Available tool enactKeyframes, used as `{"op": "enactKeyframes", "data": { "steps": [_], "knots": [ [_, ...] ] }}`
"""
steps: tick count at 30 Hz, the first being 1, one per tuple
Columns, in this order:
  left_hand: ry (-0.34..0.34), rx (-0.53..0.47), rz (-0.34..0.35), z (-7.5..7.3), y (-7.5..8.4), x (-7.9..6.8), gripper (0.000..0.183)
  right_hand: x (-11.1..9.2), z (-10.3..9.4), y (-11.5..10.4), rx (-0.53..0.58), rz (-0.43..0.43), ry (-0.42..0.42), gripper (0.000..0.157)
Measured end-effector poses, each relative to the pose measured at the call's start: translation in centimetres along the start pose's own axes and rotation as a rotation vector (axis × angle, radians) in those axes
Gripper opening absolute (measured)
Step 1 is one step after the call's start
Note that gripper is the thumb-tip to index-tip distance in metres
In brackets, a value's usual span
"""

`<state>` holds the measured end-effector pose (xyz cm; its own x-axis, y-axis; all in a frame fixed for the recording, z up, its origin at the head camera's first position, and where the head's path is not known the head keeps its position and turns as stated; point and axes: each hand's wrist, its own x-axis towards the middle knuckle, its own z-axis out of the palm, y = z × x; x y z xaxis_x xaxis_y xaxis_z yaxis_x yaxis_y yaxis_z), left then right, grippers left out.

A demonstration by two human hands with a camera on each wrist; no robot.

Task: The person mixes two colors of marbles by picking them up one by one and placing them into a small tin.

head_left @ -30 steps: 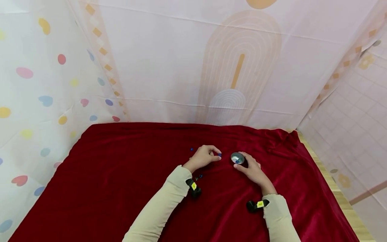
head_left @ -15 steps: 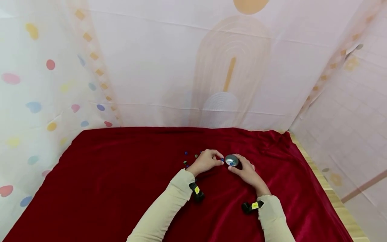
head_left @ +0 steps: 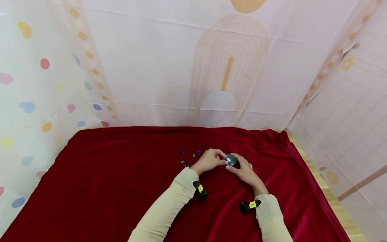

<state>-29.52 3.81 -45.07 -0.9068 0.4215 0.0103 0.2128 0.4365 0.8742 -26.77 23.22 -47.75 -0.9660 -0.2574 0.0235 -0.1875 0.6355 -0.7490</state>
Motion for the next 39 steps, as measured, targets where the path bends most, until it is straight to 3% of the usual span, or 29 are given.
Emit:
{"op": "enactKeyframes", "data": {
  "steps": [12,19,30,39],
  "knots": [
    [0.008,-0.017,-0.013,0.1,-0.4,-0.1,0.02,0.0,0.1,0.1,0.017,0.005,-0.006,0.064],
    [0.036,0.023,-0.003,-1.4,-0.8,-0.6,0.02,-0.1,0.0,0.0,0.008,0.015,-0.008,0.064],
    [0.066,0.013,-0.08,-3.9,-1.6,-2.0,0.022,-0.3,-0.1,-0.3,0.01,0.026,-0.013,0.065],
    [0.087,0.035,-0.079,-6.0,-2.7,-3.3,0.022,-0.3,-0.2,-0.3,0.019,0.009,-0.009,0.063]
  ]
}}
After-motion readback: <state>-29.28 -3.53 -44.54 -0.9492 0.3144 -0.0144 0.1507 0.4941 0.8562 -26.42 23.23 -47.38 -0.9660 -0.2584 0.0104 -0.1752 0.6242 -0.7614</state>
